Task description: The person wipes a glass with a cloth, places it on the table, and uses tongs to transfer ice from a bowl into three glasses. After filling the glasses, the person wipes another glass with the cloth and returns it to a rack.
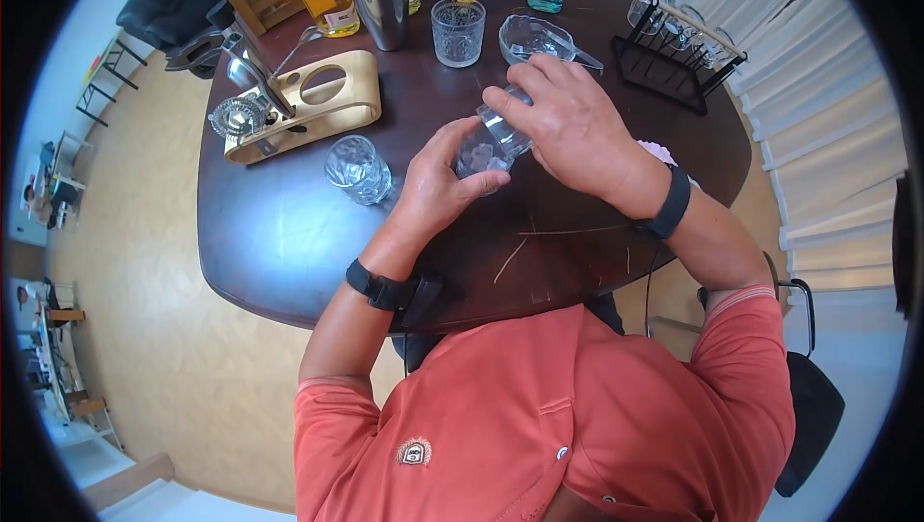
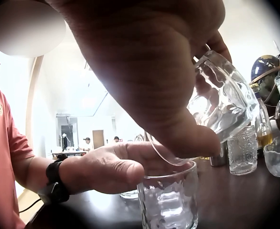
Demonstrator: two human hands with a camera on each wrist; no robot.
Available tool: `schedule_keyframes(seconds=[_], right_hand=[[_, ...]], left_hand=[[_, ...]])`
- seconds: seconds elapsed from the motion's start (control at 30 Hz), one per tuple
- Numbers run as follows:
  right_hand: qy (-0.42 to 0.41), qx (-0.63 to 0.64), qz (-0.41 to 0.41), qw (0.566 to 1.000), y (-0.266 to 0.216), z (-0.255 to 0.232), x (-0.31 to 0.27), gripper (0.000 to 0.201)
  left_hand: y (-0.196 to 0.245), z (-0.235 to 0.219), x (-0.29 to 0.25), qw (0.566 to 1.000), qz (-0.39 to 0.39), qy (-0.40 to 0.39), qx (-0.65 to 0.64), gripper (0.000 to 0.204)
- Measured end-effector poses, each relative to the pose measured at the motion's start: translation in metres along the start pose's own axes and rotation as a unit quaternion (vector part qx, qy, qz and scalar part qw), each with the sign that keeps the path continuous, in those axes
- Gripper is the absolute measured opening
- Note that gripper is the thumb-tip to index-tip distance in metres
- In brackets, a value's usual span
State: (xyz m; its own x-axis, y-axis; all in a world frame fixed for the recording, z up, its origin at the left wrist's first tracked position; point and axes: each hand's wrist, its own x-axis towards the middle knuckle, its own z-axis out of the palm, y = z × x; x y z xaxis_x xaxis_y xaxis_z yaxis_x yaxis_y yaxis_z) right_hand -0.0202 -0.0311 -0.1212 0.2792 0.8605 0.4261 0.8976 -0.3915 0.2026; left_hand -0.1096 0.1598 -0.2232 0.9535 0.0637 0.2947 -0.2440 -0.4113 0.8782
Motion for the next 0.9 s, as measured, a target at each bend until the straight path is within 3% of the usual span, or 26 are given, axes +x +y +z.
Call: schedule_keyframes(seconds=[0.03, 0.13, 0.17, 0.2, 0.27, 0.3, 0.33, 0.4, 0.47, 0.5, 0.53, 0.6, 0.63, 0.67, 0.73, 0.77, 0.8, 0.87, 0.9], right_hand=[[-0.013, 0.009, 0.019, 1.0, 0.002, -0.002, -0.002, 0.055], [0.018, 0.041, 0.051, 0.998, 0.011, -0.006, -0.011, 0.062], [0.069, 0.116, 0.074, 0.988, 0.02, -0.01, -0.027, 0.069], [0.101, 0.182, 0.101, 0.973, 0.022, -0.008, -0.034, 0.073], [0.08, 0.373, 0.195, 0.904, 0.019, -0.019, -0.047, 0.075], [0.079, 0.411, 0.2, 0.886, 0.017, -0.022, -0.053, 0.076], [0.077, 0.449, 0.203, 0.867, 0.014, -0.024, -0.059, 0.077], [0.011, 0.433, 0.191, 0.881, 0.007, -0.029, -0.065, 0.078], [0.017, 0.386, 0.157, 0.909, -0.008, -0.027, -0.071, 0.078], [0.026, 0.38, 0.149, 0.912, -0.014, -0.023, -0.074, 0.078], [0.034, 0.378, 0.153, 0.913, -0.017, -0.021, -0.077, 0.078], [0.003, 0.388, 0.19, 0.902, -0.019, -0.02, -0.082, 0.081], [0.033, 0.389, 0.194, 0.9, -0.018, -0.018, -0.085, 0.082], [0.038, 0.389, 0.197, 0.899, -0.016, -0.019, -0.088, 0.082], [0.071, 0.502, 0.214, 0.835, -0.006, -0.023, -0.095, 0.096], [0.043, 0.577, 0.25, 0.776, -0.002, -0.026, -0.097, 0.092], [0.045, 0.577, 0.251, 0.776, -0.003, -0.026, -0.098, 0.092], [0.082, 0.78, 0.266, 0.56, -0.006, -0.023, -0.102, 0.084], [0.07, 0.79, 0.26, 0.551, -0.003, -0.02, -0.105, 0.08]], left_hand=[[-0.001, -0.001, -0.001, 1.0, 0.01, 0.004, 0.022, 0.078], [-0.003, -0.001, 0.001, 0.997, 0.034, 0.012, 0.062, 0.077], [0.002, -0.001, 0.01, 0.989, 0.102, 0.043, 0.101, 0.078], [0.001, -0.009, 0.001, 0.974, 0.146, 0.095, 0.148, 0.078], [0.027, -0.015, -0.006, 0.973, 0.156, 0.11, 0.132, 0.08], [0.042, -0.016, -0.007, 0.976, 0.162, 0.095, 0.107, 0.084], [0.05, -0.013, -0.008, 0.985, 0.155, 0.06, 0.048, 0.096], [0.072, 0.002, -0.009, 0.986, 0.085, -0.012, -0.142, 0.109], [0.079, 0.014, -0.006, 0.98, 0.061, -0.08, -0.171, 0.112], [0.078, 0.018, -0.004, 0.991, 0.05, -0.085, -0.092, 0.11], [0.076, 0.022, -0.004, 0.99, 0.055, -0.092, -0.088, 0.11], [0.074, 0.027, -0.004, 0.993, -0.009, -0.089, -0.082, 0.102], [0.08, 0.028, -0.005, 0.99, -0.014, -0.083, -0.116, 0.089], [0.077, 0.028, -0.005, 0.99, -0.012, -0.088, -0.113, 0.089], [0.076, 0.028, -0.002, 0.958, -0.038, -0.029, -0.283, 0.079], [0.079, 0.025, -0.002, 0.946, -0.049, -0.036, -0.317, 0.074], [0.085, 0.026, -0.001, 0.947, -0.048, -0.037, -0.317, 0.074], [0.091, 0.031, 0.001, 0.936, -0.052, -0.047, -0.346, 0.075], [0.089, 0.035, 0.001, 0.933, -0.055, -0.054, -0.353, 0.079]])
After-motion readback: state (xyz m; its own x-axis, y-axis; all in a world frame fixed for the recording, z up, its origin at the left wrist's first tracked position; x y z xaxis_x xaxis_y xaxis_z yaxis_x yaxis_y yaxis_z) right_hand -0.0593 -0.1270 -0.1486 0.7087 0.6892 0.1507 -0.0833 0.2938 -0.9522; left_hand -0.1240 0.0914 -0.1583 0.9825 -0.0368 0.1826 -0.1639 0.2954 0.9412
